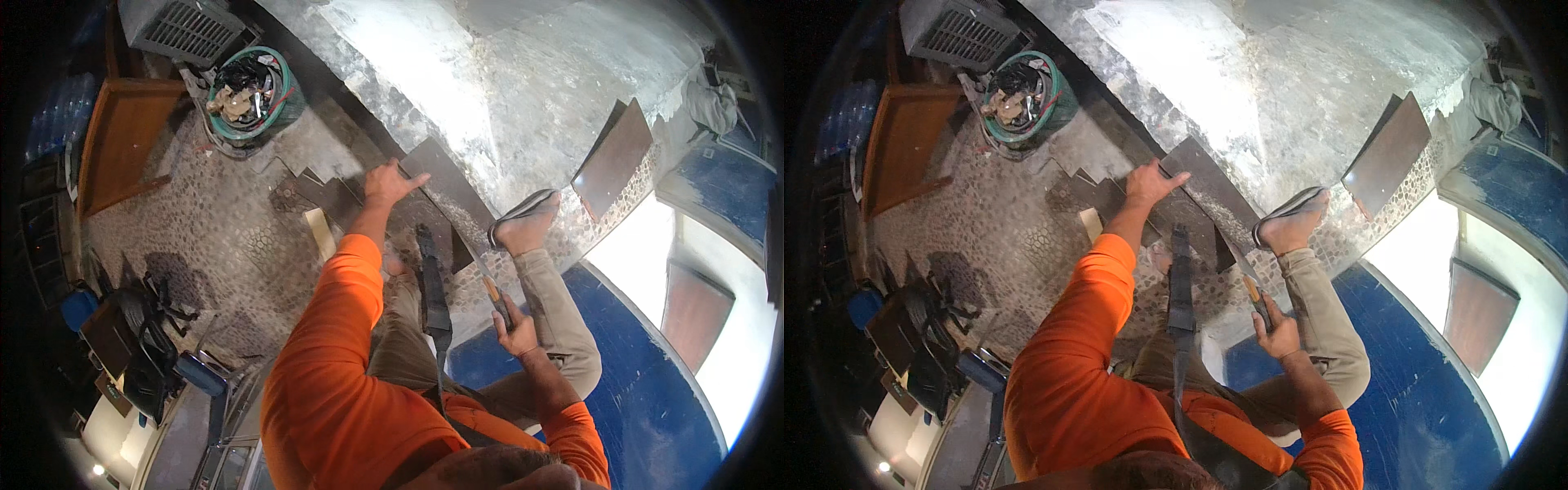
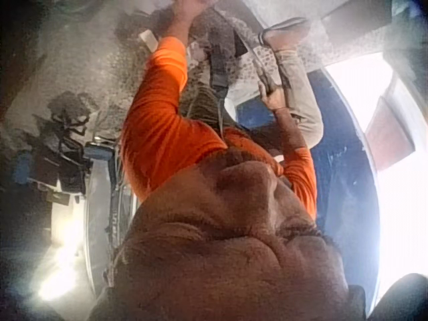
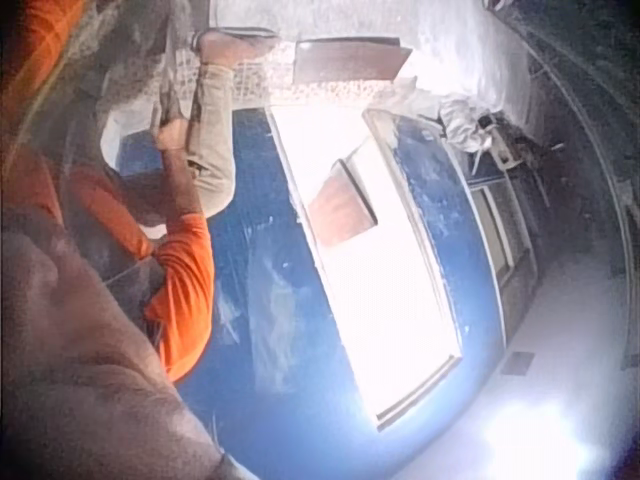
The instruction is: The person uses a hand saw to cut a rectangular piece of wood placed on a tiled floor. They hold the wood steady with their left hand and saw with their right hand, producing sawdust as they work.
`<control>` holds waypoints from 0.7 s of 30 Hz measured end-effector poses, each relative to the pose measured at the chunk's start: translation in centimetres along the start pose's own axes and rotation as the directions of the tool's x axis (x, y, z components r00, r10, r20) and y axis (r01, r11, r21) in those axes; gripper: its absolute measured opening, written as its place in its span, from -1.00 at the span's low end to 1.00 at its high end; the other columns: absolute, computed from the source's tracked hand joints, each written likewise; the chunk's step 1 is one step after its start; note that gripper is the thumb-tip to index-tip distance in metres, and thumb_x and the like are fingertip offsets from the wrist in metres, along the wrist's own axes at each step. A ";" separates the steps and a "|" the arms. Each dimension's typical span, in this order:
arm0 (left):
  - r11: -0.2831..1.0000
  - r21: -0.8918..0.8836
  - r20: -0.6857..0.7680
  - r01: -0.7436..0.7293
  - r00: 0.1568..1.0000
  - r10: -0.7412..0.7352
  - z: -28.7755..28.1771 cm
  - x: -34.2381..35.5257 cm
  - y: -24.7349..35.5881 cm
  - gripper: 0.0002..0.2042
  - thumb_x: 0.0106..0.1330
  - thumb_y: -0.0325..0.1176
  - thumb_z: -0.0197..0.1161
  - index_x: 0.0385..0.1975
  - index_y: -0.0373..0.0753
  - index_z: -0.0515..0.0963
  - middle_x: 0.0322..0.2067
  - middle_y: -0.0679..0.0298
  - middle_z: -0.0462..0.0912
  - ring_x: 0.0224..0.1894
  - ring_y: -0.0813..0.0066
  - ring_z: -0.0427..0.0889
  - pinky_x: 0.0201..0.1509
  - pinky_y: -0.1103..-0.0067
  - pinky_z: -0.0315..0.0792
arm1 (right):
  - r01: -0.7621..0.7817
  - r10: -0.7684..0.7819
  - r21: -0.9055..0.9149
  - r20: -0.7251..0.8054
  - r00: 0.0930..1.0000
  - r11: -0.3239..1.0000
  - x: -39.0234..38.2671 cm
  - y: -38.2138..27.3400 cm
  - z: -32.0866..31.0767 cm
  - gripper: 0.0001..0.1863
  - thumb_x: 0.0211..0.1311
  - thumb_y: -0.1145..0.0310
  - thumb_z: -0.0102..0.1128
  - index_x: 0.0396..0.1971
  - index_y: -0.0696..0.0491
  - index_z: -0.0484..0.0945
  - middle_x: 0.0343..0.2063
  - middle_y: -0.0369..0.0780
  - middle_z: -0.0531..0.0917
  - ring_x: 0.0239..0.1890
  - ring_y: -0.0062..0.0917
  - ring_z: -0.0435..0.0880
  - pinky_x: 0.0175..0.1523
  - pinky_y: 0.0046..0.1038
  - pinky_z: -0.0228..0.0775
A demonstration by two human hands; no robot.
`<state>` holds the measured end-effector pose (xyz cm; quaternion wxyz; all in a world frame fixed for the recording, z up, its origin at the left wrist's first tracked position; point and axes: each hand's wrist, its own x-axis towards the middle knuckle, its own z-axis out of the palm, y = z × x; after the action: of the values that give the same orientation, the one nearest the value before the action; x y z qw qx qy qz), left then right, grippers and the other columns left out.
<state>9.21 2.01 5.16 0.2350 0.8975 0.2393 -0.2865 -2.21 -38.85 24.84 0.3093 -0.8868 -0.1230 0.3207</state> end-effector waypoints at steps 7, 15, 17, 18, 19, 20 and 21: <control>0.999 0.024 -0.025 0.024 0.999 -0.023 0.9 0.2 -0.9 0.15 -0.01 0.66 0.15 0.24 -0.43 0.48 -0.10 -0.17 0.72 0.01 -0.01 0.73 0.08 0.22 0.61 | -0.201 0.234 -0.234 0.121 0.965 0.951 -0.7 -13.5 -7.2 -0.46 0.33 0.28 0.28 0.26 0.14 0.50 -0.35 0.15 0.72 -0.35 0.05 0.77 -0.21 -0.17 0.65; 0.999 0.027 0.016 0.026 1.000 -0.026 0.1 -0.4 -0.4 0.14 0.05 0.64 0.14 0.28 -0.43 0.45 -0.05 -0.22 0.69 0.05 -0.01 0.71 0.09 0.24 0.61 | -0.207 0.234 -0.218 0.104 0.967 0.954 0.0 -11.6 -7.6 -0.50 0.35 0.24 0.25 0.22 0.14 0.54 -0.31 0.18 0.71 -0.18 0.00 0.76 -0.08 -0.16 0.60; 1.000 0.017 0.019 0.003 1.000 -0.004 -0.1 -0.3 0.8 0.12 0.06 0.63 0.14 0.27 -0.43 0.45 -0.07 -0.22 0.70 0.04 -0.02 0.72 0.08 0.25 0.62 | -0.116 0.136 -0.278 0.053 0.989 0.954 5.5 -5.1 -0.5 -0.48 0.36 0.06 0.22 0.19 0.07 0.57 -0.46 0.17 0.68 -0.36 0.07 0.73 -0.23 -0.03 0.58; 1.000 0.021 0.001 0.013 1.000 -0.014 0.0 -0.3 0.4 0.12 0.06 0.63 0.15 0.27 -0.43 0.46 -0.07 -0.21 0.70 0.04 -0.02 0.72 0.08 0.24 0.62 | -0.120 0.133 -0.237 0.038 0.990 0.964 8.1 -3.7 2.6 -0.46 0.35 0.04 0.22 0.19 0.08 0.57 -0.44 0.16 0.69 -0.34 0.09 0.73 -0.20 -0.03 0.58; 1.000 0.025 -0.026 0.018 1.000 -0.017 0.2 -0.1 -0.2 0.12 0.05 0.63 0.15 0.26 -0.44 0.46 -0.08 -0.21 0.70 0.04 -0.03 0.72 0.08 0.24 0.62 | -0.054 0.054 -0.181 -0.005 0.999 0.982 9.6 -2.7 4.2 -0.45 0.35 0.05 0.23 0.20 0.09 0.57 -0.44 0.16 0.69 -0.34 0.09 0.73 -0.20 -0.04 0.59; 1.000 0.023 -0.027 0.014 1.000 -0.013 0.4 -0.5 -0.5 0.12 0.05 0.62 0.16 0.26 -0.44 0.46 -0.09 -0.21 0.71 0.03 -0.04 0.72 0.09 0.23 0.62 | -0.011 0.005 -0.133 -0.046 0.999 0.991 9.8 -1.9 5.4 -0.45 0.34 0.05 0.24 0.20 0.09 0.57 -0.43 0.16 0.70 -0.35 0.09 0.73 -0.21 -0.05 0.59; 1.000 0.029 -0.025 0.012 1.000 -0.011 0.1 0.0 -0.7 0.12 0.05 0.62 0.16 0.25 -0.44 0.47 -0.09 -0.20 0.71 0.03 -0.05 0.72 0.09 0.22 0.61 | 0.033 -0.041 -0.089 -0.092 0.995 0.996 9.7 -1.0 6.0 -0.45 0.34 0.05 0.25 0.20 0.09 0.57 -0.43 0.16 0.70 -0.35 0.09 0.73 -0.21 -0.06 0.60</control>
<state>8.76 2.55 4.92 0.2173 0.9029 0.2433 -0.2800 1.32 -31.17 17.04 0.2815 -0.9110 -0.1386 0.2675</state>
